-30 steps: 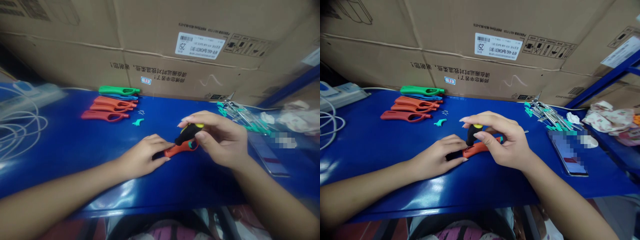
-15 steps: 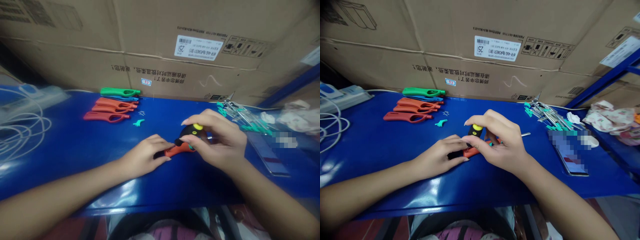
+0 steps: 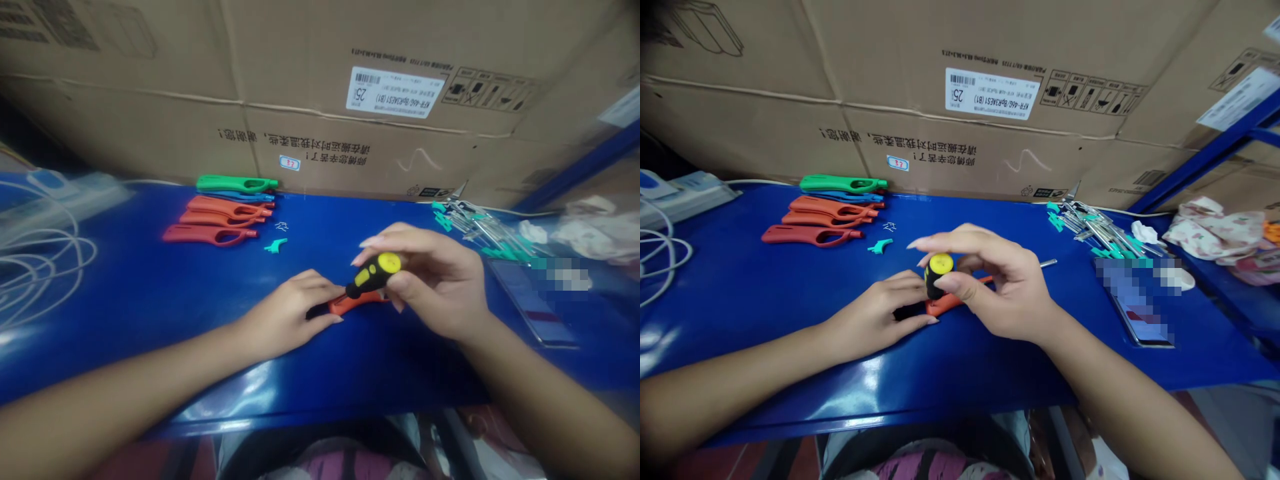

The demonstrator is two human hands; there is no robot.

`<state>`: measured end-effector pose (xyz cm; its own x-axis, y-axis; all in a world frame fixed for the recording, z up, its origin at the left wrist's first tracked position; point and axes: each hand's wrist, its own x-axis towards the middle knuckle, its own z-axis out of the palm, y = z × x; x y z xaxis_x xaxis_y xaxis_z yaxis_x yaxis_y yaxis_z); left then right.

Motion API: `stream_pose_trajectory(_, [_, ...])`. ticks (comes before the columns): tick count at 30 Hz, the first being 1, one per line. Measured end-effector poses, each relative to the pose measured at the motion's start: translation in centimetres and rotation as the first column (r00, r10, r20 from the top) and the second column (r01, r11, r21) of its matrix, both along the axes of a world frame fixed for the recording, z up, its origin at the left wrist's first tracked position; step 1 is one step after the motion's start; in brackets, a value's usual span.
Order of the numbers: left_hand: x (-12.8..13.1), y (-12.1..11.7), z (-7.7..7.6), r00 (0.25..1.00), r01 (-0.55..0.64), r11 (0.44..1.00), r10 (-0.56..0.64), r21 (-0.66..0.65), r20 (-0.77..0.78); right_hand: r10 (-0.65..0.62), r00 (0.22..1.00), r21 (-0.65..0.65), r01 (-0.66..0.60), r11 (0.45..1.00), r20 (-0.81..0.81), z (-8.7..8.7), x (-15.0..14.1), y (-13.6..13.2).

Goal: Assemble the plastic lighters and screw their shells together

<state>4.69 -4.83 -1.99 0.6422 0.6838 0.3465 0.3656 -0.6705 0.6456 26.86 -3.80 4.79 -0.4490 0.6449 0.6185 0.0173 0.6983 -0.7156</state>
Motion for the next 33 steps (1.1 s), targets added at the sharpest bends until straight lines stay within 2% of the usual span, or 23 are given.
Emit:
stream_pose_trajectory(1, [0.0, 0.0, 0.0, 1.0, -0.002, 1.0, 0.002, 0.001, 0.001, -0.072, 0.997, 0.115, 0.069, 0.991, 0.015, 0.0, -0.1, 0.1])
stream_pose_trajectory(3, [0.0, 0.0, 0.0, 1.0, -0.002, 1.0, 0.002, 0.002, 0.003, -0.186, 0.982, 0.301, 0.171, 0.938, 0.022, -0.1, -0.4, 0.2])
stream_pose_trajectory(6, [0.1, 0.1, -0.1, 1.0, -0.004, 1.0, 0.004, 0.005, 0.007, -0.205, 0.978, 0.409, 0.176, 0.895, 0.027, 0.0, -0.7, 0.2])
stream_pose_trajectory(8, [0.2, 0.2, -0.3, 1.0, -0.008, 1.0, 0.008, 0.012, 0.009, -0.123, 0.99, 0.368, 0.087, 0.926, 0.075, 0.0, -0.7, 0.1])
stream_pose_trajectory(10, [0.2, 0.2, -0.4, 1.0, -0.006, 1.0, 0.006, 0.019, 0.01, 0.003, 0.993, 0.204, -0.027, 0.979, 0.115, 0.0, -0.5, -0.1])
stream_pose_trajectory(12, [0.2, 0.1, -0.5, 1.0, -0.012, 1.0, 0.012, 0.026, 0.007, 0.084, 0.992, 0.057, -0.09, 0.994, 0.097, 0.0, -0.4, -0.1])
stream_pose_trajectory(13, [0.2, 0.1, -0.5, 1.0, -0.017, 0.999, 0.016, 0.03, 0.003, 0.084, 0.994, 0.038, -0.087, 0.995, 0.07, -0.1, -0.5, 0.0])
stream_pose_trajectory(17, [0.3, 0.0, -0.5, 1.0, -0.026, 0.999, 0.025, 0.035, 0.004, -0.04, 0.999, 0.175, 0.034, 0.984, 0.032, -0.2, -0.9, 0.2])
stream_pose_trajectory(21, [0.4, 0.0, -0.3, 1.0, -0.018, 0.999, 0.018, 0.034, 0.023, -0.047, 0.997, 0.299, 0.026, 0.954, 0.064, -0.1, -1.5, -0.2])
stream_pose_trajectory(23, [0.4, 0.0, -0.4, 1.0, -0.012, 0.999, 0.012, 0.035, 0.018, -0.071, 0.992, 0.258, 0.041, 0.965, 0.107, 0.2, -1.5, -0.7])
stream_pose_trajectory(25, [0.3, 0.0, -0.3, 1.0, -0.008, 0.999, 0.008, 0.045, -0.004, -0.112, 0.984, 0.137, 0.093, 0.986, 0.137, 0.9, -1.3, -1.2])
stream_pose_trajectory(28, [-0.1, 0.1, 0.1, 0.998, -0.015, 0.996, 0.02, 0.085, -0.061, -0.172, 0.985, -0.022, 0.172, 0.985, 0.032, 2.3, -0.4, -1.3])
stream_pose_trajectory(30, [-0.5, 0.3, 0.6, 0.99, -0.027, 0.992, 0.044, 0.122, -0.134, -0.25, 0.965, -0.033, 0.248, 0.968, -0.077, 3.0, 0.7, -0.7])
stream_pose_trajectory(33, [-1.1, 0.4, 1.5, 0.962, -0.064, 0.981, 0.11, 0.184, -0.25, -0.412, 0.901, 0.057, 0.422, 0.905, -0.136, 3.0, 3.2, 1.3])
